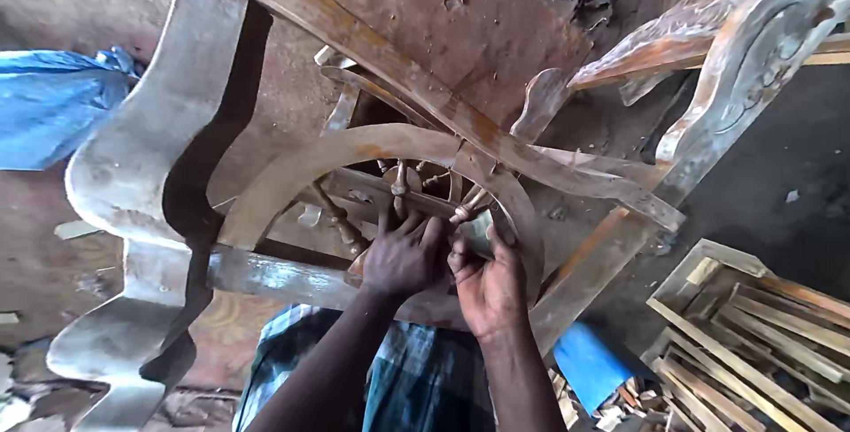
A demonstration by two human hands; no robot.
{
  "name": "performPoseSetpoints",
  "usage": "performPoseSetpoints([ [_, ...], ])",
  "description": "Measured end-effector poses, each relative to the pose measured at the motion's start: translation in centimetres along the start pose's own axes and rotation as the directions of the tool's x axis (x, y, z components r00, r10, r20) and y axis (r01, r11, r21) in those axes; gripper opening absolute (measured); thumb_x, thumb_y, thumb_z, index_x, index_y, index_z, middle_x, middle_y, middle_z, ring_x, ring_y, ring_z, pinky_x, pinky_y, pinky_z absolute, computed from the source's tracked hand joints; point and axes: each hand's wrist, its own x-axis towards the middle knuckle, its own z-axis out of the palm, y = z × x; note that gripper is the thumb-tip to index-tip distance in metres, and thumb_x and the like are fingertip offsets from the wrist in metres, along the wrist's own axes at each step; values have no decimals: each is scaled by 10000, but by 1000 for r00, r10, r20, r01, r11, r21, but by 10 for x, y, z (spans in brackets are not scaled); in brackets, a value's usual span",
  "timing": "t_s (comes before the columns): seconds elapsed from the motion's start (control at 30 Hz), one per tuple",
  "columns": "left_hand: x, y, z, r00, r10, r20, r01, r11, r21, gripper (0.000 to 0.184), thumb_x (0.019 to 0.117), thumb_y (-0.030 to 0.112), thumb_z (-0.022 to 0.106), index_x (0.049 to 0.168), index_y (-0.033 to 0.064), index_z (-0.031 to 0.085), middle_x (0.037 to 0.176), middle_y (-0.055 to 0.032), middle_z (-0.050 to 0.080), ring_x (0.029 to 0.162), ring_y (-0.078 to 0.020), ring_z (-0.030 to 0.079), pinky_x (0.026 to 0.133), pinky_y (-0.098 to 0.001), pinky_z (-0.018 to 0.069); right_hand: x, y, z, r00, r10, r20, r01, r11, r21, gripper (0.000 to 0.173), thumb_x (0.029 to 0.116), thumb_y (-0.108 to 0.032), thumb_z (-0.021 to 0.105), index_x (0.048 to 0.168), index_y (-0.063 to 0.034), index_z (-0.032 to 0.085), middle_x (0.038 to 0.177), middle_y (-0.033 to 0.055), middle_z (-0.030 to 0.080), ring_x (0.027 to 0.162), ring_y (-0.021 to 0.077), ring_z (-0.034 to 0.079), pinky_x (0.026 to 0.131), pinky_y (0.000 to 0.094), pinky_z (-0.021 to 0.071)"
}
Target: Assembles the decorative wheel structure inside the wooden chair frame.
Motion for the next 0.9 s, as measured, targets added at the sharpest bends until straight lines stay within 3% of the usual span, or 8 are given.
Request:
performPoseSetpoints([
  [0.1,0,2,-2,1000,-11,3,11,999,-30,271,973,286,486,1005,139,711,863,-29,724,863,-229,703,1056,-587,416,23,-6,-7,994,56,89,-53,998,-44,349,1095,-401,399,1072,-127,614,806,23,653,571,77,597,522,190,508],
  [0.23,-2,1,0,1000,0,-4,0,1000,-20,249,971,271,498,1000,149,712,818,-14,707,801,-221,684,1030,-593,433,16,-13,-24,983,130,127,-136,990,43,335,1093,-352,415,1101,-105,641,773,66,637,545,102,582,503,220,507],
  [0.4,0,2,-1,1000,1,24,-1,1000,11,284,938,343,534,1029,135,706,871,-31,723,844,-229,697,1027,-591,432,48,-18,-23,928,233,290,-254,967,33,413,1077,-437,378,1022,-118,634,743,9,605,477,39,488,438,156,418],
  [0.5,-2,5,1,1000,-18,11,17,999,31,331,908,440,601,985,132,693,829,-31,713,808,-226,693,1005,-596,444,37,-22,-39,918,293,267,-315,948,43,395,1078,-412,403,1076,-108,655,722,26,592,489,61,489,462,189,428],
  [0.57,-1,3,3,1000,-17,-4,17,999,36,307,946,418,604,985,125,686,814,-29,710,798,-217,691,1038,-586,434,40,-22,-44,906,315,283,-357,927,112,403,1078,-381,385,1055,-79,650,687,33,582,475,68,498,461,198,441],
  [0.67,-2,5,0,999,-26,21,25,999,41,290,965,361,541,996,116,692,812,-39,714,800,-229,696,1045,-590,427,56,-22,-27,876,318,364,-353,935,33,364,1057,-403,392,965,-145,632,700,-24,576,470,22,468,442,149,406],
  [0.83,1,3,3,1000,-17,8,17,998,53,295,977,363,547,1007,108,693,793,-34,709,788,-219,687,1032,-595,423,50,-30,-46,847,379,374,-440,893,94,404,1073,-392,414,1063,-69,657,660,19,560,460,56,486,453,183,438],
  [0.9,-1,4,1,1000,-16,23,14,998,57,298,983,362,535,1016,110,690,801,-36,714,795,-219,694,1047,-598,424,55,-27,-39,842,373,390,-433,898,75,404,1069,-398,387,1016,-94,648,665,1,554,457,43,467,445,169,418],
])
